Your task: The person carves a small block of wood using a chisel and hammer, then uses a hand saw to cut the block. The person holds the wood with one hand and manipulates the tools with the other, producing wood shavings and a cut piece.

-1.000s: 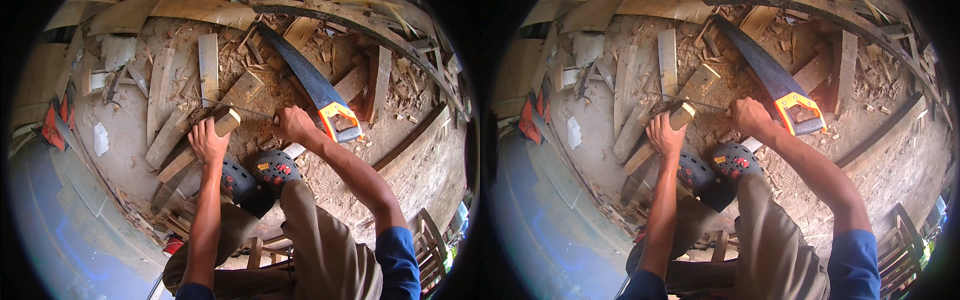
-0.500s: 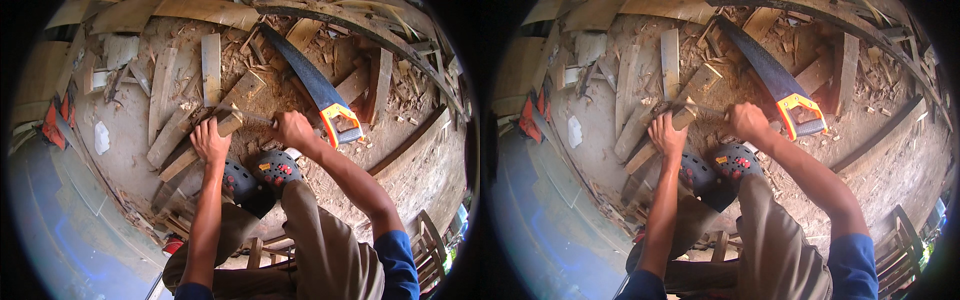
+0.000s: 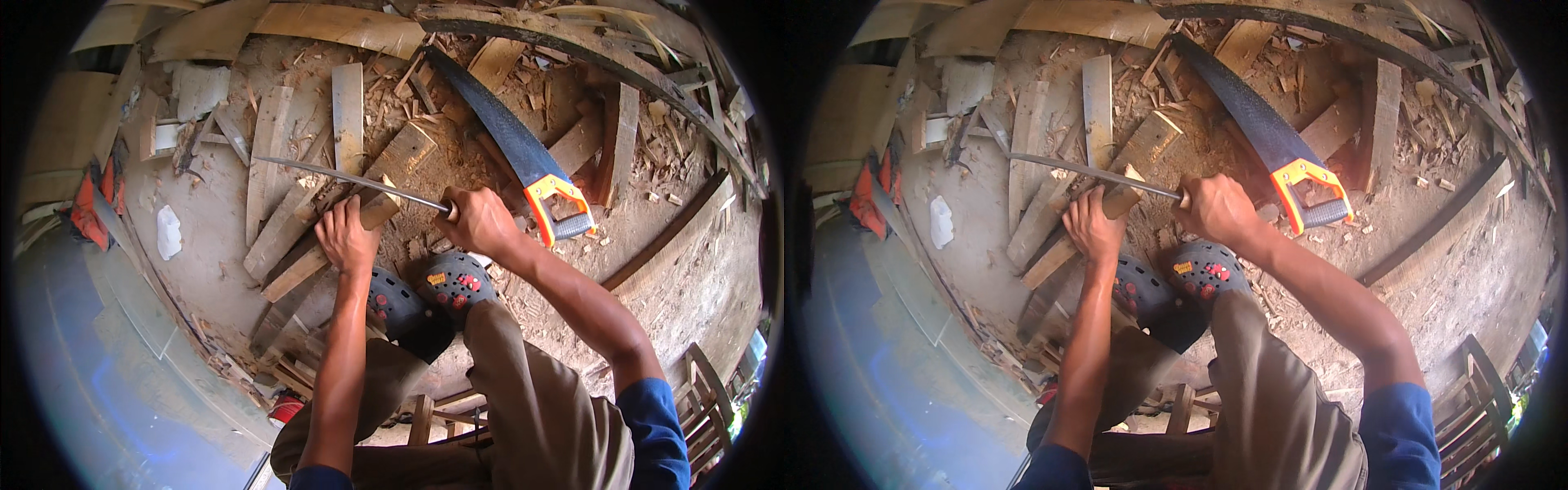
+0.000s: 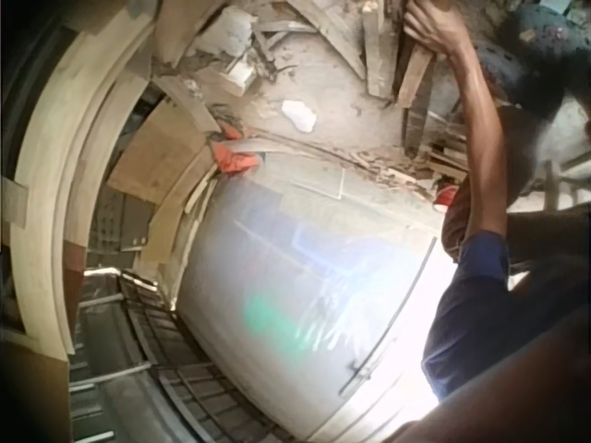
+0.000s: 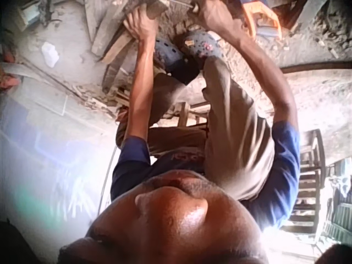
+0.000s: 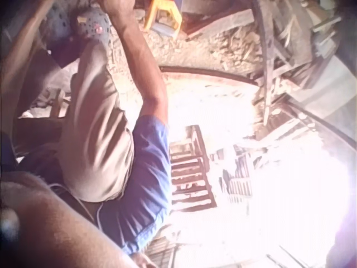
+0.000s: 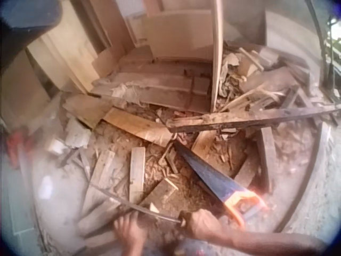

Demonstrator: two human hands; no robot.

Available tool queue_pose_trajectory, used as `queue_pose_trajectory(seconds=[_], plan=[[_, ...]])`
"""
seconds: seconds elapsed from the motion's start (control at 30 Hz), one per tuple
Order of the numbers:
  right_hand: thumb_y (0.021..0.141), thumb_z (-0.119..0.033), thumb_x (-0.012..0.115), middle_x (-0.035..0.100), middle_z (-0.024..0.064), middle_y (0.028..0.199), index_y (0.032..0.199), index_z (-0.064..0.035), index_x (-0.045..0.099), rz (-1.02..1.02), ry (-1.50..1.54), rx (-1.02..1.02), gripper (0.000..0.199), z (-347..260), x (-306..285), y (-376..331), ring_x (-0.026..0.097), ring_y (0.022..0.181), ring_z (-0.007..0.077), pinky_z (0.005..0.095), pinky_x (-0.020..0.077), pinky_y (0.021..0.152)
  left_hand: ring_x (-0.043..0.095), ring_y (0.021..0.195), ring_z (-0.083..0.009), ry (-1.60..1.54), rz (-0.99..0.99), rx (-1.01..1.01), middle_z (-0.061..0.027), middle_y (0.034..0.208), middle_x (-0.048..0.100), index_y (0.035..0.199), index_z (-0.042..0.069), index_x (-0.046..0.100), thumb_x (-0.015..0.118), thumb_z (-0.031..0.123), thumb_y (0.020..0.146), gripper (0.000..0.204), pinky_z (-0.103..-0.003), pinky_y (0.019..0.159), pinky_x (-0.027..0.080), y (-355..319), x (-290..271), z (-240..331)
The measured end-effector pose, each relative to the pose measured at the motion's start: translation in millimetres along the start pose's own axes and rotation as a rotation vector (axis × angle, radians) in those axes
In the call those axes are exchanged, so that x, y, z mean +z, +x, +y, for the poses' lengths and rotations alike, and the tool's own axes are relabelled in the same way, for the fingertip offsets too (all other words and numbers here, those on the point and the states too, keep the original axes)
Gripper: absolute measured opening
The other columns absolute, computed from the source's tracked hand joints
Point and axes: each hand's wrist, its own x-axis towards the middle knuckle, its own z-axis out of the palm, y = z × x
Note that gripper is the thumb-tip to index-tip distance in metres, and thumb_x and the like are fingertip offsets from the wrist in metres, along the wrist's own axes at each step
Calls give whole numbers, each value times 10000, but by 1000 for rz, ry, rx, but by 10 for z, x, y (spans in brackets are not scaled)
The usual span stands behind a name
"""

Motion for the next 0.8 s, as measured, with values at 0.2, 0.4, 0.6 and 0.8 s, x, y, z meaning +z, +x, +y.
queue_pose_trajectory(seconds=[0.2, 0.4, 0.6, 0.8], plan=[[838, -236, 689, 682, 285, 754, 828, 37, 708, -21, -47, 104, 274, 250, 100, 81, 707, 771, 463, 511, 584, 731, 610, 1052, -238, 36, -24, -7, -7, 1113, 660, 1169, 161, 652, 908, 418, 668, 618, -434, 896, 445, 58, 4, -4], [800, -169, 699, 659, 332, 780, 847, 74, 674, 59, 213, 292, 249, 331, 8, -67, 696, 811, 483, 526, 554, 743, 613, 1192, -343, -225, -113, 82, -179, 1285, 657, 1334, 26, 601, 815, 535, 791, 775, -498, 1019, 441, 184, -262, 35], [812, -200, 698, 656, 348, 793, 861, 92, 659, 60, 198, 290, 298, 405, 62, -226, 688, 861, 503, 532, 550, 764, 575, 1267, -437, -499, -508, -2, -263, 1357, 601, 1432, -33, 515, 759, 517, 872, 823, -470, 1050, 479, 350, -457, -181], [826, -212, 684, 653, 341, 771, 835, 79, 650, 67, 188, 229, 294, 361, 89, -257, 679, 826, 512, 537, 547, 753, 594, 1160, -429, -325, -491, 49, -222, 1255, 576, 1344, -47, 557, 834, 637, 713, 971, -498, 973, 506, 318, -441, -196]])
